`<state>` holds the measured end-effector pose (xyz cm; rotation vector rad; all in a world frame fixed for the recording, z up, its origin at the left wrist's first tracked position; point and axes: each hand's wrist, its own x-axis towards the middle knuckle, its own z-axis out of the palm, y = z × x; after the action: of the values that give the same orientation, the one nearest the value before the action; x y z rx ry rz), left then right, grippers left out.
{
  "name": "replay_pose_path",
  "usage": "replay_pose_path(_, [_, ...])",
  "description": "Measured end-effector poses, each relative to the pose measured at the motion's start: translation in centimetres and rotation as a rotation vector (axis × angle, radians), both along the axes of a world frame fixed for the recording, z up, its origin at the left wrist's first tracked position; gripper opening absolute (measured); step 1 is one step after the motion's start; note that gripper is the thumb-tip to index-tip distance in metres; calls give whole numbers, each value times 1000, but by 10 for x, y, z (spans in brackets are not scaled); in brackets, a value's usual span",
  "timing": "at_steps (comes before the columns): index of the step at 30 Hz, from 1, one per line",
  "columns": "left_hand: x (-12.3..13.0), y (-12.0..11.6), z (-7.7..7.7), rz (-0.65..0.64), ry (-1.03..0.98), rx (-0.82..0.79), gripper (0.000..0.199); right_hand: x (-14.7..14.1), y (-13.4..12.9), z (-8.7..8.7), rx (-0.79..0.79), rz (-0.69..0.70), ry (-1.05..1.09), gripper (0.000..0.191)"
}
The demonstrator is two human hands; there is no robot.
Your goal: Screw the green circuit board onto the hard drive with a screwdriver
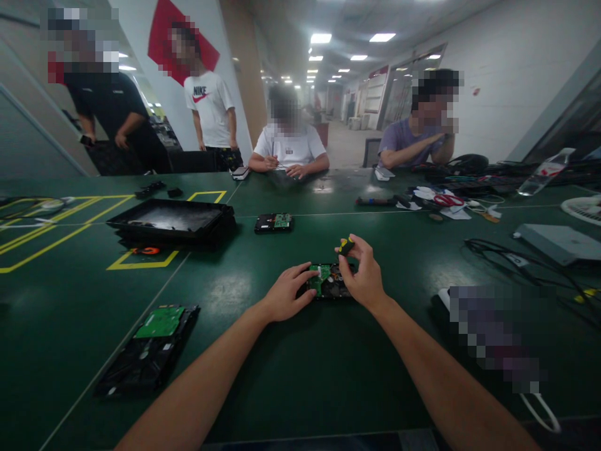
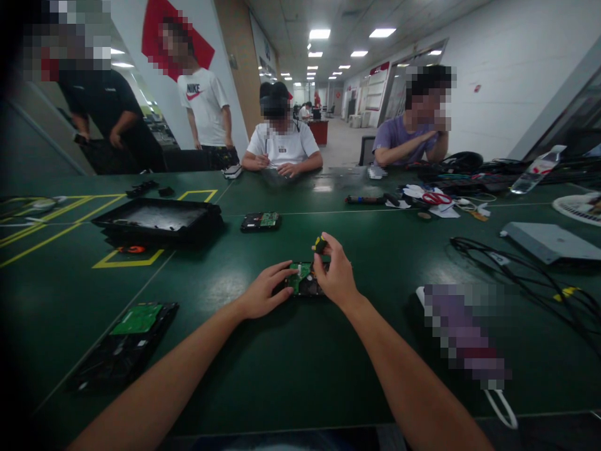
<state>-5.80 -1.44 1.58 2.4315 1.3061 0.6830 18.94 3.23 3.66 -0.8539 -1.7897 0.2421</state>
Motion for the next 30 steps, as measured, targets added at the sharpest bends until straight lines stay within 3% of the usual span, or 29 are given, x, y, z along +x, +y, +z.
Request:
replay_pose_path(9, [0, 1, -1, -5, 5, 4, 55, 1, 2, -1, 20, -38, -10, 59])
replay_pose_path(15, [-1, 2, -5, -1, -3, 9, 55, 0, -1, 2, -17, 30, 0, 58])
replay_pose_path(30, [-1, 1, -2, 5, -2, 7, 55, -1, -2, 1, -22, 23, -5, 56])
